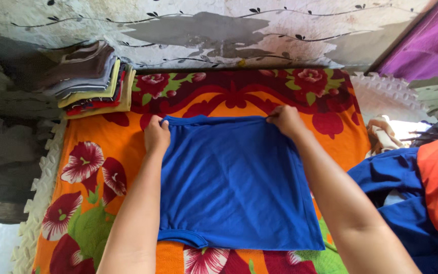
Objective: The person folds a blue shirt and an orange sleeveless shirt by hand on a bed, placing each folded item onto a stack of folded laundry.
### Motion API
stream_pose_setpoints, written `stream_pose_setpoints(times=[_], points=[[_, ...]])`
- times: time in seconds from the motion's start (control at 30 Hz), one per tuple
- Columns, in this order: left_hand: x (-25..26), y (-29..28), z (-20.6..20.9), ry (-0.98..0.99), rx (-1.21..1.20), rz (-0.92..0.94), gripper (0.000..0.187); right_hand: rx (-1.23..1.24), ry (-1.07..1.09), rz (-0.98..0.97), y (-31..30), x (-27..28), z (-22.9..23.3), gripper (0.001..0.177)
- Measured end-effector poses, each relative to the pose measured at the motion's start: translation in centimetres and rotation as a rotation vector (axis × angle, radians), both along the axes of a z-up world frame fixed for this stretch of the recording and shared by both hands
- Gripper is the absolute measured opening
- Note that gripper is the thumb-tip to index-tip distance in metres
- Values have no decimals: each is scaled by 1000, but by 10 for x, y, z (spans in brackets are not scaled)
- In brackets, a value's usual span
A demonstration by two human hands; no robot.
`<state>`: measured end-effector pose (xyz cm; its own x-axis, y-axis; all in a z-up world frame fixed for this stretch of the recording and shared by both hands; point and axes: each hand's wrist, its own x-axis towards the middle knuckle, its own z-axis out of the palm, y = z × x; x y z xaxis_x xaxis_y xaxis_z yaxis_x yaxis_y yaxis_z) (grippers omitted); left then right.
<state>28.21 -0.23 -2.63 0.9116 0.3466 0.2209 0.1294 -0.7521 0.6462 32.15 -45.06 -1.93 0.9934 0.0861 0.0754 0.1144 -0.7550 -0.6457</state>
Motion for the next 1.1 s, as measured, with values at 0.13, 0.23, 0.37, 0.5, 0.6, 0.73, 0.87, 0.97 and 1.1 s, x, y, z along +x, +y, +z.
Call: stream_pose_setpoints(times=[0.13, 0.23, 0.37, 0.5, 0.6, 0.73, 0.87, 0.97, 1.1], points=[[-9, 1, 19, 116, 130, 68, 21, 69, 27, -18, -32, 25, -22, 23], [-12, 0, 22, 165, 199, 74, 21, 391, 249, -224, -44, 27, -18, 19], [-5, -18, 19, 38, 447, 1, 38, 648, 461, -422, -43, 18, -1, 16], [9, -55, 16, -128, 440, -301, 34, 659, 525, -445, -35, 10, 19, 16], [13, -77, 23, -148, 543, -361, 32, 880, 524, -432, -31, 6, 32, 14], [19, -81, 30, 65, 302, -397, 26, 1205, 427, -407, -41, 2, 27, 15], [37, -64, 28, 138, -42, -470, 37, 947, 193, -460, -45, 2, 1, 25], [49, -53, 27, 253, -69, -558, 46, 727, 24, -530, -36, 0, -16, 27], [59, -53, 25, 249, 59, -552, 56, 482, -151, -522, -25, -4, -22, 21]])
